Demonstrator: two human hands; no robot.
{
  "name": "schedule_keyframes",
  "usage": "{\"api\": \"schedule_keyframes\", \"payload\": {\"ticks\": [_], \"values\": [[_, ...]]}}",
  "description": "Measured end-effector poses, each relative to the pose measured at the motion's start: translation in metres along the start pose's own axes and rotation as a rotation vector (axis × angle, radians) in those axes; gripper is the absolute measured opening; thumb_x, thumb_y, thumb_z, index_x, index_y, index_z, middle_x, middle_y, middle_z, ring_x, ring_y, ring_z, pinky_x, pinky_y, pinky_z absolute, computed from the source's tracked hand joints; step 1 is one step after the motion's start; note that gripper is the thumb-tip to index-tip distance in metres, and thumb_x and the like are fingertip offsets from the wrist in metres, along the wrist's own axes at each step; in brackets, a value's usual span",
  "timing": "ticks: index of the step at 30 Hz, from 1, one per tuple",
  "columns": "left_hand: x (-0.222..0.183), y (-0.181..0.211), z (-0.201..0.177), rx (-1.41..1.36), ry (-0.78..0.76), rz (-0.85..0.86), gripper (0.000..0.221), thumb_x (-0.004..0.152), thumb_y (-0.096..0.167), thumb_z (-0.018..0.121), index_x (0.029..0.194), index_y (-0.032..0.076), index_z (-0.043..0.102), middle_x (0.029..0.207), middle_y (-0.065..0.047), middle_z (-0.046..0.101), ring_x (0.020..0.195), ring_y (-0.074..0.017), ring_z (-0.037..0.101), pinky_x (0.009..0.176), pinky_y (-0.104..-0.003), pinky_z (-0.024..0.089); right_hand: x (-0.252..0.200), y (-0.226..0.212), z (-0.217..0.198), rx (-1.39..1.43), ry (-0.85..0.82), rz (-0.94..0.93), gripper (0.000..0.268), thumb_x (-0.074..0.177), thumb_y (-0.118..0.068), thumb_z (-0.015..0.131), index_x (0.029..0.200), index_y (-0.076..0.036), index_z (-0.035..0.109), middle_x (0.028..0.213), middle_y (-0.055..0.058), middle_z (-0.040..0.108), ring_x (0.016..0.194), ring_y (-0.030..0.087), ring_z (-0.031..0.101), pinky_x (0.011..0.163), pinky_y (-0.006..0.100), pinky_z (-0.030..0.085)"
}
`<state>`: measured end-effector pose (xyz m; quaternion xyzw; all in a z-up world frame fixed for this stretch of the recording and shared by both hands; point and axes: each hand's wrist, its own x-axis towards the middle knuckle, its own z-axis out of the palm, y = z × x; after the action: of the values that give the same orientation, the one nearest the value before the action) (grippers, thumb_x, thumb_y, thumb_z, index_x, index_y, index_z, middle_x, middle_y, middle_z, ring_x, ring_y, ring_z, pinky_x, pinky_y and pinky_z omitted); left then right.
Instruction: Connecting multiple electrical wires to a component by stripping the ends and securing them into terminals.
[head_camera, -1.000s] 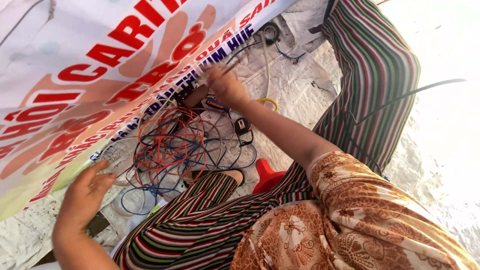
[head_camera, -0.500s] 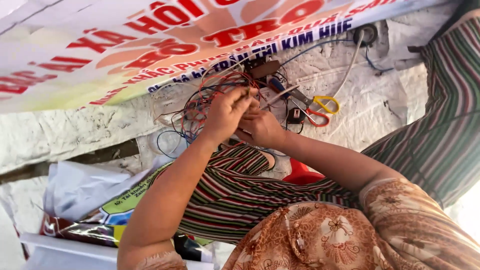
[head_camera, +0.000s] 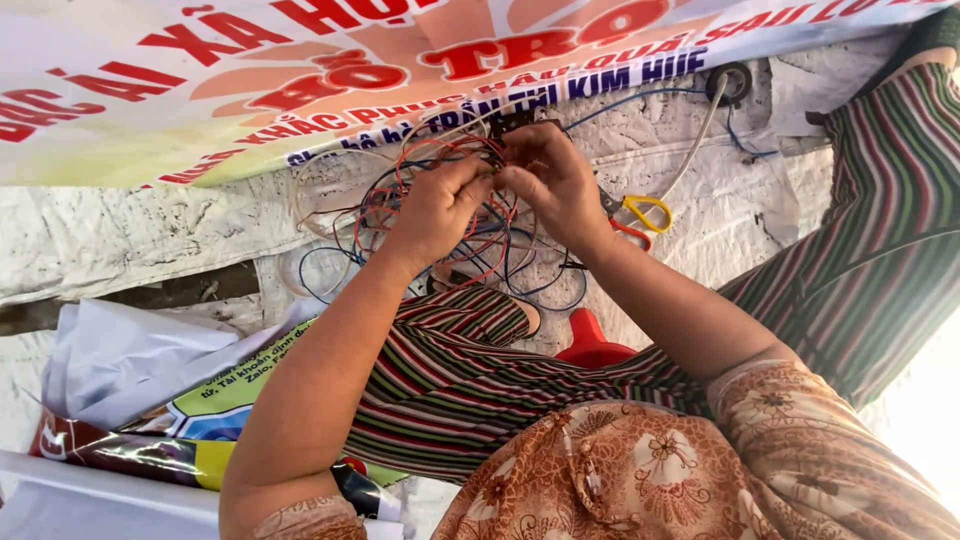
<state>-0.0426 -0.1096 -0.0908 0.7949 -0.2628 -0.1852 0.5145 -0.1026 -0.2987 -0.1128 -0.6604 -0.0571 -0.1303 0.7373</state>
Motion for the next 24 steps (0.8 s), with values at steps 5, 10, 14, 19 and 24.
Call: {"api": "schedule_keyframes", "payload": {"ticks": [5,10,14,19,24], "values": [[-0.002,-0.003,0.000,0.041,-0.044,0.019,0.023,0.112,0.027,0.054,0.114,0.013,0.072,0.087,-0.013,0.074,0.085,-0.0345,0.073,0.077,-0.045,0.059,0.009,0.012,-0.011,0.037,-0.041,-0.007,0.013,0.101,-0.009,0.072,0.106,0.000,0.065,0.092,0.010,0.060,0.086,0.018,0.062,0.076,0.033,0.057],[0.001,0.009,-0.009,0.082,-0.039,0.019,0.019,0.110,0.025,0.057,0.109,0.012,0.072,0.080,-0.013,0.072,0.081,-0.0354,0.073,0.074,-0.043,0.059,0.017,-0.011,-0.014,0.106,-0.022,-0.033,0.005,0.101,-0.001,0.067,0.103,-0.001,0.063,0.090,0.010,0.061,0.078,0.015,0.056,0.070,0.029,0.050],[0.002,0.030,-0.019,0.136,-0.099,-0.181,0.024,0.109,0.027,0.050,0.118,0.011,0.065,0.099,-0.008,0.071,0.084,-0.0269,0.066,0.069,-0.044,0.048,0.024,-0.037,-0.024,0.064,-0.087,0.022,0.012,0.100,0.000,0.055,0.101,-0.011,0.053,0.100,0.005,0.057,0.093,0.017,0.058,0.084,0.029,0.052],[0.003,0.025,-0.010,0.188,-0.165,-0.077,0.021,0.109,0.021,0.056,0.089,0.013,0.054,0.074,-0.002,0.054,0.067,-0.0200,0.049,0.063,-0.037,0.036,0.024,-0.035,-0.025,0.032,-0.221,0.122,0.038,0.100,-0.011,0.072,0.131,-0.004,0.050,0.117,0.011,0.059,0.100,0.017,0.060,0.088,0.026,0.054],[0.002,0.023,-0.005,0.257,-0.119,0.010,0.016,0.108,0.023,0.055,0.105,0.008,0.062,0.078,-0.007,0.060,0.068,-0.0272,0.055,0.061,-0.044,0.039,0.019,-0.025,-0.015,-0.001,-0.188,0.101,0.003,0.104,-0.001,0.067,0.104,-0.003,0.064,0.101,0.009,0.062,0.089,0.017,0.065,0.080,0.028,0.060]]}}
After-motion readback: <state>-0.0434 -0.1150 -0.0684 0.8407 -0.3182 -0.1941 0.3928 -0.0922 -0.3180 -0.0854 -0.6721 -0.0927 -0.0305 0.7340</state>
